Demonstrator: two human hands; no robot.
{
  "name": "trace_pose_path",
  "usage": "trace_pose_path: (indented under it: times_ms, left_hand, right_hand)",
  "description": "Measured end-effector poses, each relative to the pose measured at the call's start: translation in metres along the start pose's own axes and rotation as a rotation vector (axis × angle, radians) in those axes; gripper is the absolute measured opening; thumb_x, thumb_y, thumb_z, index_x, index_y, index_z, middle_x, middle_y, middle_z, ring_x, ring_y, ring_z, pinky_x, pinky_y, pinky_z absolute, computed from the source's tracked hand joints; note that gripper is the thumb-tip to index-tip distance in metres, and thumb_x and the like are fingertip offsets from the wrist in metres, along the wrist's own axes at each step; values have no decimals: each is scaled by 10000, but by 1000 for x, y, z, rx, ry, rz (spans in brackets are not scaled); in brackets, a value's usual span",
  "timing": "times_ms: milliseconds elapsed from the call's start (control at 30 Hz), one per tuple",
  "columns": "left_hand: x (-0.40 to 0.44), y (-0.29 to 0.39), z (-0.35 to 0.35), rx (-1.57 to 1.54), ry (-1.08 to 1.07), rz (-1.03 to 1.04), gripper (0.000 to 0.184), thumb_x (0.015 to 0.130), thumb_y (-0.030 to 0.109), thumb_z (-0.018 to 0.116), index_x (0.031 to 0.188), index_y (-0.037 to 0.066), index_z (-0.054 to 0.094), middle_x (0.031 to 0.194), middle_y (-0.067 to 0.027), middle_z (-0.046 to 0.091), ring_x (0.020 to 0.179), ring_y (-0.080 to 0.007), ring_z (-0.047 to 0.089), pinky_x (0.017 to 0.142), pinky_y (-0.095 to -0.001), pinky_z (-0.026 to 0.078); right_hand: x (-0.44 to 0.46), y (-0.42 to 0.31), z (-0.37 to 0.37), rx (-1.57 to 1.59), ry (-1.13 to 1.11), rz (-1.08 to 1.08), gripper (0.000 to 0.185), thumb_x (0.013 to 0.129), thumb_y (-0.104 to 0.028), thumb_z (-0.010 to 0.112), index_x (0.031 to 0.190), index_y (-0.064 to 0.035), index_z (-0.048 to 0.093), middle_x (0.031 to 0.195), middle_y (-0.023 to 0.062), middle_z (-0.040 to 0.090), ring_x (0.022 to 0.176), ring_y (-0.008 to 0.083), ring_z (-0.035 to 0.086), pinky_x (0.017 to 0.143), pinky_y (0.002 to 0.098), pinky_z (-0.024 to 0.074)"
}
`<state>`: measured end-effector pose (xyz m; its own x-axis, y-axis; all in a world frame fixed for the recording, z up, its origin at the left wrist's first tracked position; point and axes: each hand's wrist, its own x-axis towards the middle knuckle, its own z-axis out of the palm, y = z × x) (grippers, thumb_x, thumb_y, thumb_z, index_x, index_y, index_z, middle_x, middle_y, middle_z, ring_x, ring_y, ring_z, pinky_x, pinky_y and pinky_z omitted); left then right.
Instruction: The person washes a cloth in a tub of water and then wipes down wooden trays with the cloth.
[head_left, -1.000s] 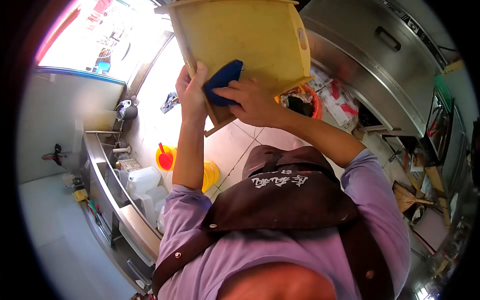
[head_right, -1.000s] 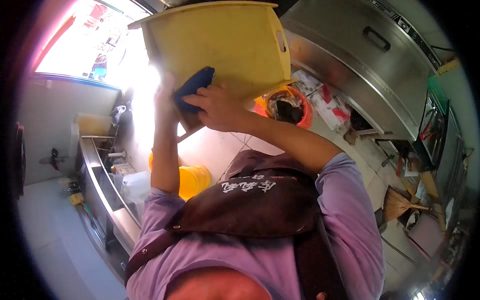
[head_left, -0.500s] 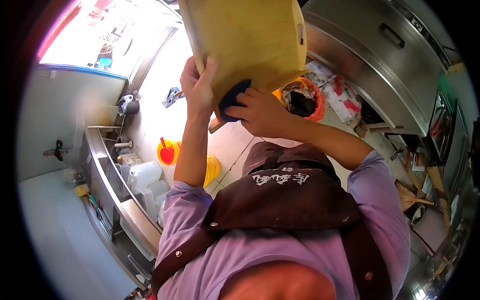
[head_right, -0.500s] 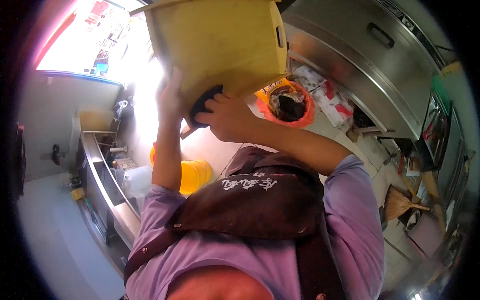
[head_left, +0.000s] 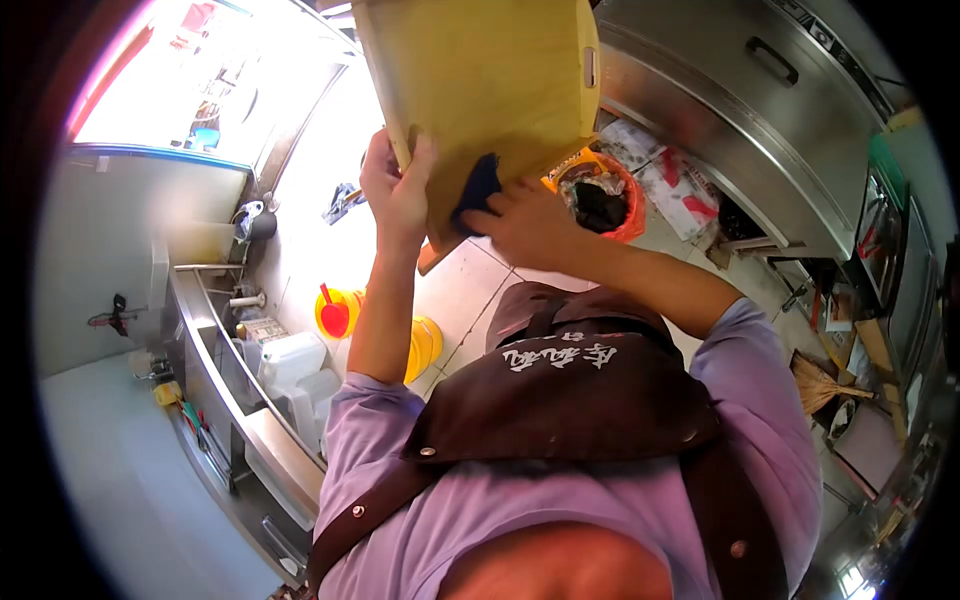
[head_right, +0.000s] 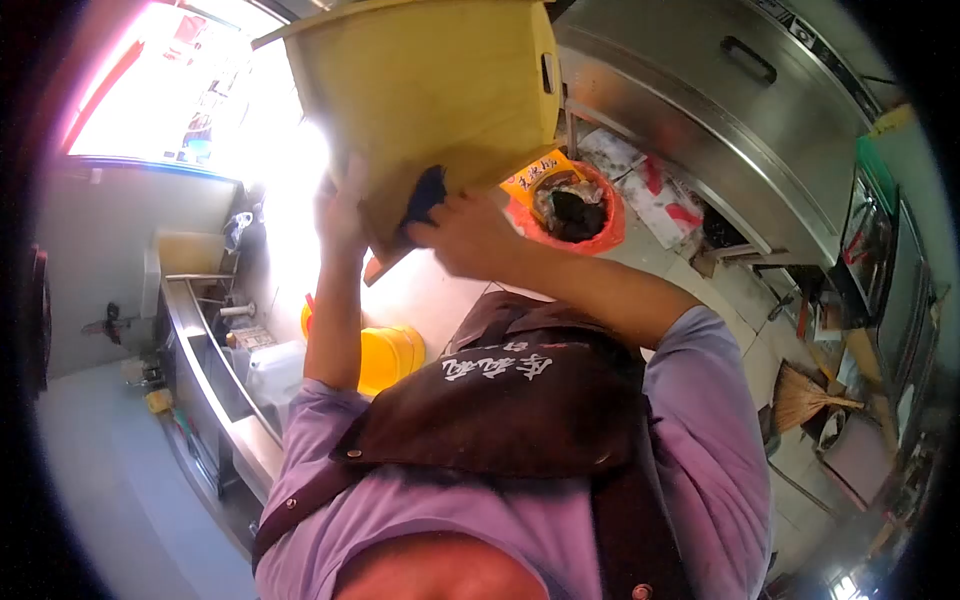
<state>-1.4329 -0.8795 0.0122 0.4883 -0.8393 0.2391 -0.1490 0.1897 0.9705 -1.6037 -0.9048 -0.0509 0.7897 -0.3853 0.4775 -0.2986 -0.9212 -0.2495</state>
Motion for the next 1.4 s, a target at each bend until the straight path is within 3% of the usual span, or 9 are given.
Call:
trace_pose_path:
  times_ms: [200, 333, 467, 567, 667, 900, 1100, 1233, 1400]
  left_hand:
    - [-7, 7, 0, 15, 20, -40, 229, 873, 116, 642, 1049, -4, 558, 834, 6, 557, 740, -45, 489, 651, -200, 396]
    - [-3, 8, 0, -61, 3, -63, 238, 872, 120, 647, 1051, -7, 555, 861, -2, 566, 751, -55, 498, 671, -210, 408]
    - [-10, 26, 4, -3, 47, -64, 219, 875, 101, 634, 1046, -10, 553, 870, -6, 569, 755, -63, 502, 679, -215, 409]
    - [-9, 27, 2, -34, 50, -76, 210, 874, 85, 626, 1044, -12, 551, 881, -14, 574, 766, -71, 512, 692, -221, 415]
    - [-12, 20, 5, -81, 4, -85, 201, 872, 68, 615, 1042, -14, 548, 884, -23, 577, 785, -81, 524, 712, -229, 423]
    - [-14, 39, 4, -4, -10, -4, 226, 856, 52, 621, 1052, -22, 535, 897, -32, 565, 808, -99, 526, 735, -238, 424]
    - [-9, 33, 3, 43, -24, 11, 237, 843, 39, 625, 1057, -11, 537, 911, -26, 563, 825, -94, 521, 744, -238, 419]
    - [-13, 61, 5, 118, -77, 108, 232, 839, 39, 623, 1052, -3, 540, 907, -23, 560, 830, -84, 514, 744, -236, 415]
    - [-20, 73, -1, 198, -56, 150, 214, 843, 48, 618, 1037, 6, 538, 906, -19, 557, 819, -80, 508, 745, -230, 411]
  right_hand:
    - [-26, 56, 3, -57, -176, 294, 419, 698, -190, 659, 1113, -154, 623, 820, 50, 604, 821, 281, 605, 759, 409, 450]
    - [-19, 13, 3, 40, 182, 64, 336, 735, -207, 632, 1044, -75, 628, 848, 114, 638, 800, 292, 641, 669, 431, 480]
    - [-40, 79, 42, 216, -176, 667, 268, 744, -216, 635, 951, -48, 611, 824, 144, 636, 779, 312, 645, 644, 436, 509]
    - [-33, 83, 25, 72, 295, 510, 423, 723, -201, 635, 1107, -30, 589, 871, 153, 637, 783, 305, 636, 683, 434, 503]
    - [2, 48, -2, 57, 329, 343, 548, 745, -205, 647, 1242, -13, 521, 947, 164, 641, 844, 313, 628, 697, 424, 492]
    - [-25, 92, 19, 268, -63, 865, 339, 728, -210, 635, 1025, -51, 600, 856, 169, 640, 814, 356, 620, 737, 443, 501]
    - [-11, 3, -6, 211, -5, 108, 357, 722, -202, 660, 1065, -117, 608, 934, 99, 626, 917, 266, 619, 740, 422, 488]
    - [-22, 58, 32, 109, 95, 390, 232, 741, -201, 610, 968, -155, 619, 776, 83, 607, 742, 269, 640, 655, 420, 507]
    - [-55, 140, 37, 185, 9, 745, 333, 779, -226, 584, 1086, -102, 616, 976, 169, 655, 842, 349, 642, 739, 438, 506]
